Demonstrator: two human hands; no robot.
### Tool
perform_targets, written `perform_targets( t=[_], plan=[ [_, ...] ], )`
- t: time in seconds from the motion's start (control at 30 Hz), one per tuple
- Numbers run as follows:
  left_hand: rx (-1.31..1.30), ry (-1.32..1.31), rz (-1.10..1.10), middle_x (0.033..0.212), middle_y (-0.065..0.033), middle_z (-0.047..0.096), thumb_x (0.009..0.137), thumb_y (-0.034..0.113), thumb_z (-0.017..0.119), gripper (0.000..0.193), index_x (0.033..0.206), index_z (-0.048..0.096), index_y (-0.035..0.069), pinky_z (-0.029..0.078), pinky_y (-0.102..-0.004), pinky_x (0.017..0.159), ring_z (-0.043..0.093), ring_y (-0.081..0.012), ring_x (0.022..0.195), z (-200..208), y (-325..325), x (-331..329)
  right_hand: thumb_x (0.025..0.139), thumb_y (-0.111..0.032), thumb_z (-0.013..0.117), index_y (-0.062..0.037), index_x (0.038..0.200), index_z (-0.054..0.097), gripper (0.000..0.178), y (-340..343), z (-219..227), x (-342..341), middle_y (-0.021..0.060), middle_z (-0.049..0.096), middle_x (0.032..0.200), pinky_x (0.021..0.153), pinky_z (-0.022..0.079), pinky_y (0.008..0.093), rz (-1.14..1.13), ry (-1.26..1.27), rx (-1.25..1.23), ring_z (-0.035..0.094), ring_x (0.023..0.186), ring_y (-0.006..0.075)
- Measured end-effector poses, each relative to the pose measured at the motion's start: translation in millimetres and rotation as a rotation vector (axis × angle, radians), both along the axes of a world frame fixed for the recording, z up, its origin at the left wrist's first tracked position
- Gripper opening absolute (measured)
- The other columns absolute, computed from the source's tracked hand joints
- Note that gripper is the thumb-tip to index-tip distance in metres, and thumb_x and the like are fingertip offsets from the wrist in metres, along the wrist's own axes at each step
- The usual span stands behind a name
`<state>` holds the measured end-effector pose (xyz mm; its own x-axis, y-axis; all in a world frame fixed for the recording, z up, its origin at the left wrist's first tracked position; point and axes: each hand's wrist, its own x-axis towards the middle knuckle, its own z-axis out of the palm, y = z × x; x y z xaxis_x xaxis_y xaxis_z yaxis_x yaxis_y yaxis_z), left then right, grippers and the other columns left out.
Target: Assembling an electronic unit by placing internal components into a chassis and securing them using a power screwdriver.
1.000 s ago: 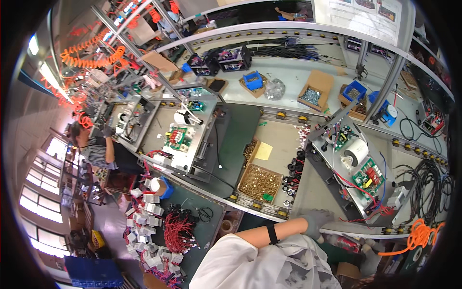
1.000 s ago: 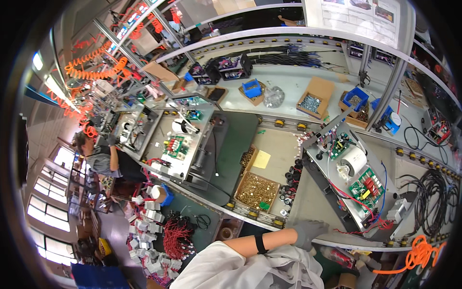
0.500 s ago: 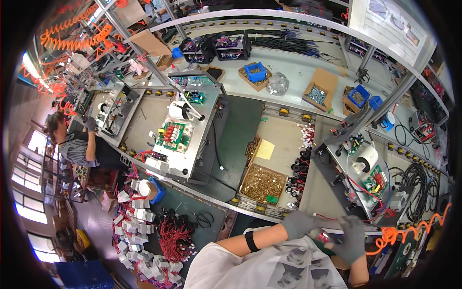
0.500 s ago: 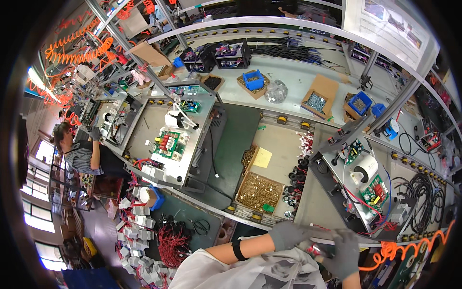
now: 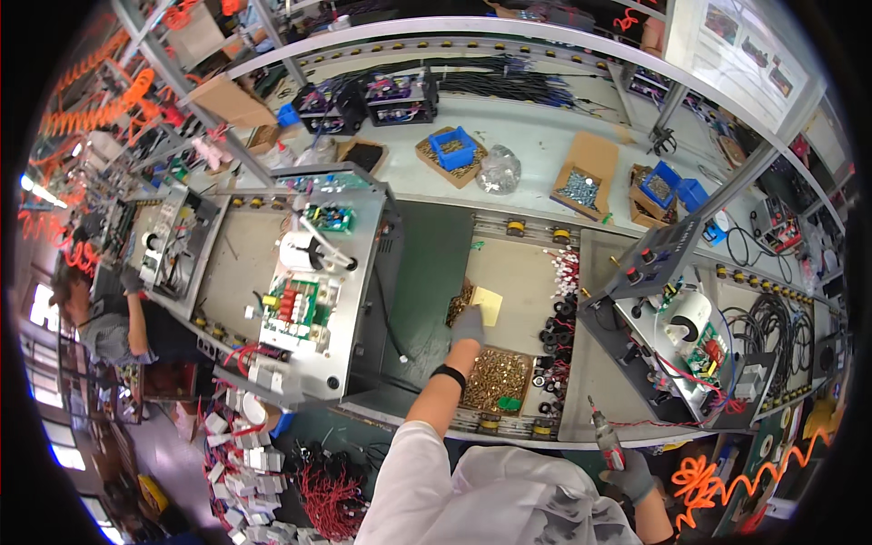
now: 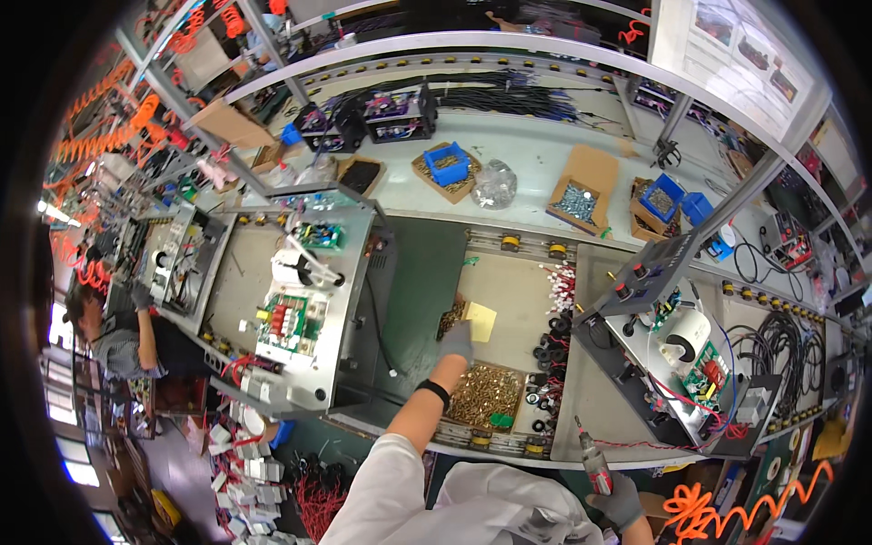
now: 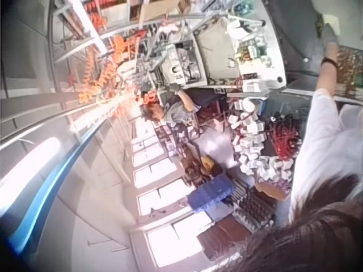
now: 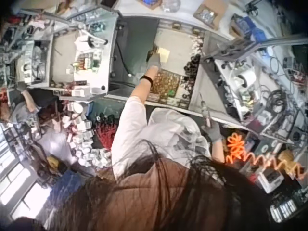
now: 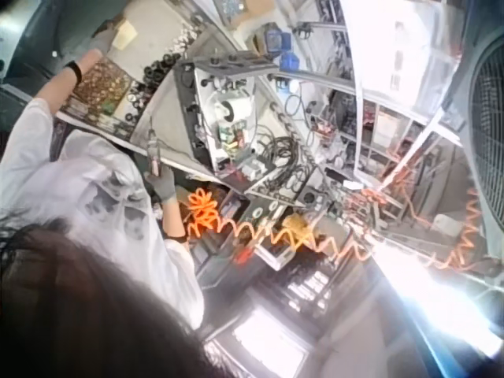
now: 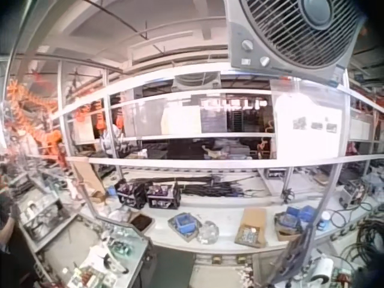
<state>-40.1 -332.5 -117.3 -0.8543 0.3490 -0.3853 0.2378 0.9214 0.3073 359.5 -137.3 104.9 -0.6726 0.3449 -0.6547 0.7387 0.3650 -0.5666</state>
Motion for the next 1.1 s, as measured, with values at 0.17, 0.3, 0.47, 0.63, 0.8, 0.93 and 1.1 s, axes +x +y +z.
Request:
perform_targets(
  t=[0.17,0.3,0.47,0.63,0.8,0.93,1.1],
  plan=[
    [-0.327,-0.011,-0.111,0.116,-0.0186,0.056,0.085,0.017,0.051,0.036,0.12,0.05,0.006,0.05,-0.0392,0.083,0.058,-0.0335,0.103,-1.3,3.0,-25.7,0.058,-0.025,0.074,-0.0015,0.092,0.06,0.043,-14.5,4.7,0.3,0.0165,0.061,0.076,0.068,0.046,0.0369,-0.148,0.015,-0.035,0.059,0.072,0.0305],
    [-0.308,-0.051,-0.027,0.119,-0.0188,0.056,0.087,0.027,0.05,0.042,0.123,0.048,0.007,0.05,-0.0404,0.082,0.058,-0.0319,0.105,-27.6,8.2,-37.9,0.059,-0.028,0.074,-0.0028,0.096,0.06,0.047,-16.5,-16.0,6.8,0.0201,0.062,0.082,0.072,0.047,0.0396,-0.126,-0.061,-0.051,0.061,0.08,0.036],
    [-0.111,-0.306,0.522,0.114,-0.0174,0.06,0.089,0.031,0.043,0.037,0.105,0.063,0.005,0.05,-0.0425,0.079,0.06,-0.0305,0.102,-39.7,3.0,-48.8,0.06,-0.03,0.073,-0.004,0.097,0.06,0.047,-23.8,-4.2,-11.4,0.0202,0.063,0.086,0.075,0.048,0.0415,-0.072,-0.076,0.074,0.06,0.086,0.0391],
    [-0.274,-0.223,0.032,0.112,-0.0162,0.061,0.088,0.02,0.047,0.027,0.103,0.063,0.003,0.051,-0.0421,0.078,0.06,-0.0322,0.101,-36.1,-12.7,-48.7,0.06,-0.036,0.072,-0.0041,0.094,0.059,0.048,-33.4,10.0,-15.5,0.0205,0.063,0.085,0.073,0.048,0.0429,0.061,-0.13,0.182,0.059,0.084,0.0399],
    [-0.164,-0.075,0.093,0.112,-0.0156,0.059,0.084,0.004,0.053,0.025,0.108,0.057,0.003,0.052,-0.0388,0.076,0.06,-0.0305,0.1,16.8,-7.2,-38.1,0.061,-0.039,0.071,-0.0025,0.089,0.058,0.048,-38.0,-4.7,-0.7,0.0227,0.061,0.083,0.071,0.047,0.0444,0.024,-0.119,0.124,0.059,0.082,0.0404],
    [0.082,-0.132,0.264,0.099,-0.0153,0.063,0.089,0.013,0.047,0.019,0.101,0.057,0.004,0.049,-0.0399,0.074,0.062,-0.0308,0.089,-55.1,-43.3,-54.2,0.062,-0.04,0.072,-0.0028,0.093,0.058,0.05,-38.7,-13.9,4.1,0.0214,0.062,0.082,0.07,0.048,0.0428,0.047,-0.118,0.091,0.061,0.08,0.0386],
    [-0.133,0.004,-0.039,0.096,-0.0171,0.064,0.086,0.01,0.051,0.018,0.101,0.058,0.004,0.049,-0.0401,0.071,0.062,-0.032,0.089,-31.7,-32.6,-52.7,0.064,-0.041,0.072,-0.0033,0.096,0.058,0.052,-41.6,-24.7,14.6,0.0199,0.064,0.082,0.069,0.049,0.0419,-0.063,-0.032,0.034,0.062,0.08,0.0376]
  ],
)
